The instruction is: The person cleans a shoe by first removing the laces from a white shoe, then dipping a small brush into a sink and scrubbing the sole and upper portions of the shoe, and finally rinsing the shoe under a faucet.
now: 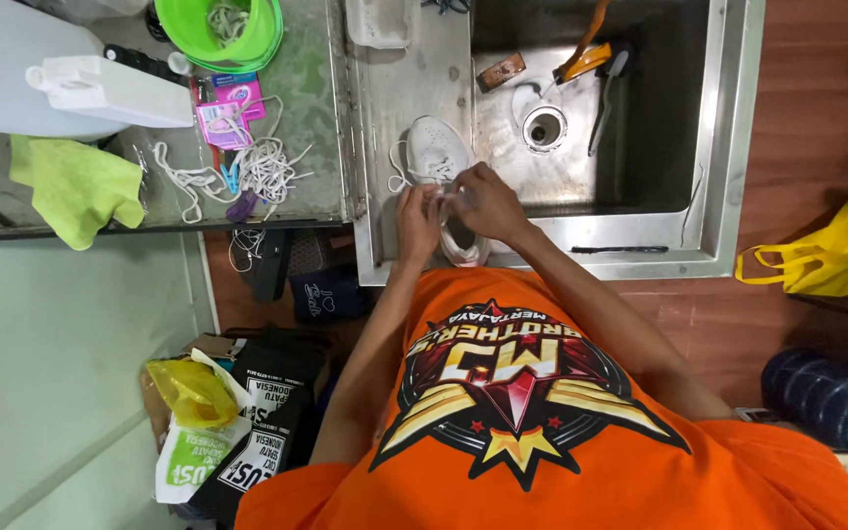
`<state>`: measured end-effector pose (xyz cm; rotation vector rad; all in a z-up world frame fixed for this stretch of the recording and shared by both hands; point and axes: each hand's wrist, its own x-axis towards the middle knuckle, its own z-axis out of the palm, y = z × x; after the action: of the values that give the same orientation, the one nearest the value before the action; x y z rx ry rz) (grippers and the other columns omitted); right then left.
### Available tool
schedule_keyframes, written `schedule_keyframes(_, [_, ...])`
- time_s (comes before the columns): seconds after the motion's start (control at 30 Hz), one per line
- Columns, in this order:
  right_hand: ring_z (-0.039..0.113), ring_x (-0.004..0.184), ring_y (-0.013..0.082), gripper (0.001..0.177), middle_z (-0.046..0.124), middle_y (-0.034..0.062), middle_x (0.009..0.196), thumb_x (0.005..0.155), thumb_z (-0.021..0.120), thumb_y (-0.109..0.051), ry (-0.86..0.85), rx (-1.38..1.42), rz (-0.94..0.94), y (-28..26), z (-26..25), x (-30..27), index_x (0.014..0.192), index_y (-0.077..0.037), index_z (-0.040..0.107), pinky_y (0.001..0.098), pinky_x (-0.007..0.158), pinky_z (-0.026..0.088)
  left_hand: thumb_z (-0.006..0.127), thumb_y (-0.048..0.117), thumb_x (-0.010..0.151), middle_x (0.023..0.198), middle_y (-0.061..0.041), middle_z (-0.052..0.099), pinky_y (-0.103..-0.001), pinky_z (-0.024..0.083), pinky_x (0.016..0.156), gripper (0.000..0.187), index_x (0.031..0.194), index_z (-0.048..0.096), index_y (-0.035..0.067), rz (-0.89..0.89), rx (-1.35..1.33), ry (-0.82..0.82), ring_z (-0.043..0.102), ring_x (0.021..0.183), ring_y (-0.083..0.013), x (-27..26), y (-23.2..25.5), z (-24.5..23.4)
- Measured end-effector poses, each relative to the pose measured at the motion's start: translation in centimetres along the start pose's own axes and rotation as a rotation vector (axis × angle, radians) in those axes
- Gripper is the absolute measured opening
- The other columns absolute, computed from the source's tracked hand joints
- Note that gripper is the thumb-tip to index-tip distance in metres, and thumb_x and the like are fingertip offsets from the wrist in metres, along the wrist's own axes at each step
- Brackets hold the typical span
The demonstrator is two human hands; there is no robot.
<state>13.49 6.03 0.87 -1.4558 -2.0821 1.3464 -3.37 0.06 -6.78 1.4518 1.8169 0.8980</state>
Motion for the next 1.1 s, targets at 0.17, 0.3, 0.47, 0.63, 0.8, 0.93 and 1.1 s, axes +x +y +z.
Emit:
schedule_keyframes(0.17, [0.059,0.118,0.0399,0.025,0.055,0.0125,0.117,0.098,0.069,-0.039,-0.020,-0.145,0.013,2.3,2.8,0.7,0.104,-0.015,0.066,0.0647,0.086,0.057,0.062,0.000,0.097,0.089,-0.010,0.052,-0.048,0.049,0.082,0.015,0.092,0.053,0.011,0.085,0.001,-0.020,0.061,0.094,-0.0409,0.6,-2.8,1.0])
schedule_keyframes(0.3, [0.056,0.118,0.0357,0.024,0.053,0.0083,0.118,0.092,0.073,-0.038,0.024,-0.131,0.053,5.7,4.9,1.7,0.101,-0.017,0.070,0.0656,0.082,0.057,0.044,0.012,0.110,0.103,-0.017,0.063,-0.050,0.048,0.093,0.017,0.106,0.061,0.008,-0.198,-0.229,-0.287,0.065,0.108,-0.0389,1.2,-0.6,-1.1])
schedule_keyframes(0.47, [0.057,0.117,0.0366,0.021,0.052,0.0110,0.118,0.092,0.071,-0.030,0.042,-0.138,0.055,5.8,5.1,1.9,0.101,-0.011,0.074,0.0663,0.083,0.057,0.037,0.008,0.107,0.093,0.004,0.050,-0.033,0.044,0.084,0.020,0.097,0.048,0.020,-0.532,-1.020,-0.206,0.054,0.091,-0.0145,3.2,3.4,-6.9])
schedule_keyframes(0.63, [0.064,0.106,0.0421,0.025,0.058,0.0138,0.107,0.103,0.053,-0.015,0.046,0.152,0.060,4.4,2.8,1.8,0.107,-0.008,0.077,0.0655,0.086,0.055,0.054,0.035,0.106,0.132,-0.007,0.067,-0.044,0.050,0.104,0.029,0.131,0.064,0.024,-0.672,-0.324,0.293,0.064,0.126,-0.0265,5.0,-6.0,-5.4])
schedule_keyframes(0.8, [0.069,0.101,0.0363,0.019,0.064,0.0131,0.104,0.095,0.073,-0.022,0.093,-0.193,-0.018,4.4,3.2,2.9,0.108,-0.009,0.075,0.0576,0.083,0.058,0.064,-0.003,0.088,0.121,-0.016,0.059,-0.053,0.045,0.109,0.068,0.152,0.047,0.011,-0.201,-0.140,0.289,0.058,0.122,-0.0387,1.9,4.6,-2.5])
schedule_keyframes(0.93, [0.071,0.093,0.0394,0.013,0.065,0.0143,0.095,0.099,0.067,-0.011,0.097,-0.207,-0.115,6.0,4.2,4.4,0.108,-0.003,0.072,0.0534,0.078,0.059,0.060,0.015,0.095,0.134,-0.020,0.050,-0.059,0.047,0.107,0.062,0.155,0.043,0.014,-0.263,-0.086,-0.042,0.052,0.130,-0.0440,0.2,6.1,-1.4])
schedule_keyframes(1.1, [0.074,0.084,0.0432,0.006,0.070,0.0135,0.082,0.101,0.057,-0.011,0.157,-0.194,-0.017,7.0,4.1,5.0,0.105,-0.008,0.061,0.0567,0.075,0.056,0.055,0.008,0.094,0.111,-0.016,0.063,-0.054,0.056,0.089,0.035,0.127,0.057,0.019,-0.108,0.081,-0.066,0.067,0.108,-0.0438,0.4,1.8,0.2])
